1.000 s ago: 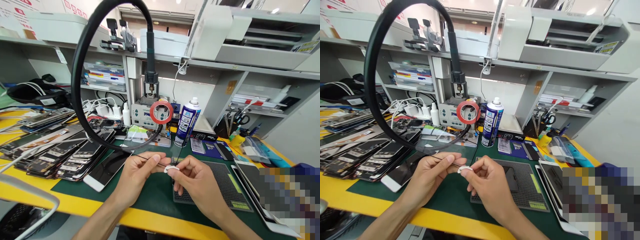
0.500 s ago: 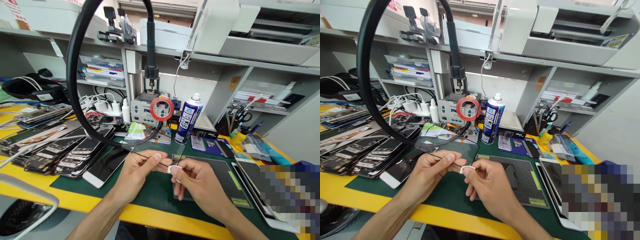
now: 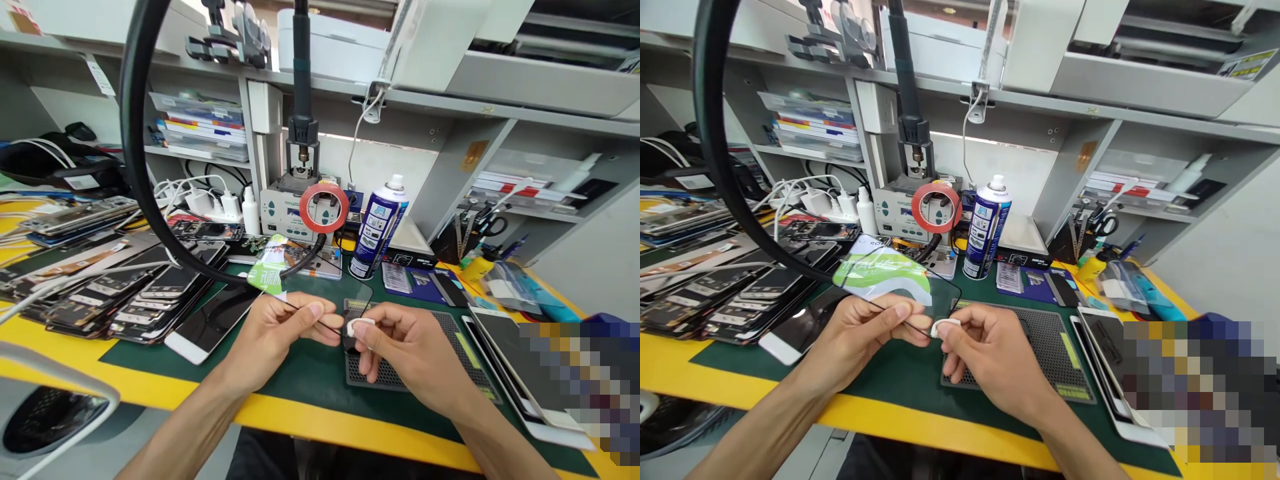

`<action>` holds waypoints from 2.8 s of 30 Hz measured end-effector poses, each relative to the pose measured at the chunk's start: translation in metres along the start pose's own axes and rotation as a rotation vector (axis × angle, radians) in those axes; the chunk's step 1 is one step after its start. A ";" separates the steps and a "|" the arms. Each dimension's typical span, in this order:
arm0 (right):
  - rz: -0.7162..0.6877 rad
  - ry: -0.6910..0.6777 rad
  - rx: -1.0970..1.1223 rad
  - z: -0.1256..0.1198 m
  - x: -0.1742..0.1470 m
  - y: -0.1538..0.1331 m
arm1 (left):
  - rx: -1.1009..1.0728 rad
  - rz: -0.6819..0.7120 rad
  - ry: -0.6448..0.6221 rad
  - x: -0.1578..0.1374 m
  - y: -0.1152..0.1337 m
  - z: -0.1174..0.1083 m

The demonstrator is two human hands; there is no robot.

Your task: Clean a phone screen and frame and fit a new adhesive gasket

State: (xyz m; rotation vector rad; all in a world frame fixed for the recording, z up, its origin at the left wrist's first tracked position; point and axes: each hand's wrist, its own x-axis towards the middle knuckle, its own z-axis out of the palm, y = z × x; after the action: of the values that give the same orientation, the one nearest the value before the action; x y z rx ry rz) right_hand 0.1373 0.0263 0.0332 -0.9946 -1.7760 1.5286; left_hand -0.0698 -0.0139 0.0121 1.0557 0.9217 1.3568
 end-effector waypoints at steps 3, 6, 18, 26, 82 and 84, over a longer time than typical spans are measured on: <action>-0.024 0.038 -0.005 0.001 0.000 -0.001 | 0.005 -0.008 -0.010 -0.001 0.000 -0.001; -0.039 0.069 -0.004 0.001 0.000 -0.002 | 0.009 -0.023 -0.019 -0.001 0.000 -0.002; -0.125 0.195 0.064 -0.007 0.003 -0.007 | -0.014 -0.053 -0.051 -0.001 0.002 -0.002; -0.149 0.321 0.100 -0.020 0.002 -0.006 | -0.037 -0.081 -0.099 0.000 0.000 -0.002; -0.001 0.253 0.100 0.035 0.006 0.011 | -0.576 -0.004 -0.071 0.029 0.004 0.056; -0.028 0.271 0.096 0.034 0.005 0.012 | -0.589 -0.017 -0.057 0.029 0.005 0.055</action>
State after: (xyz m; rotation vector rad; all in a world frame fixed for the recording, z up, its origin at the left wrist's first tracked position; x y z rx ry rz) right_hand 0.1085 0.0121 0.0153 -1.0691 -1.5088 1.3752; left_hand -0.0177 0.0121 0.0352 0.6255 0.4369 1.4514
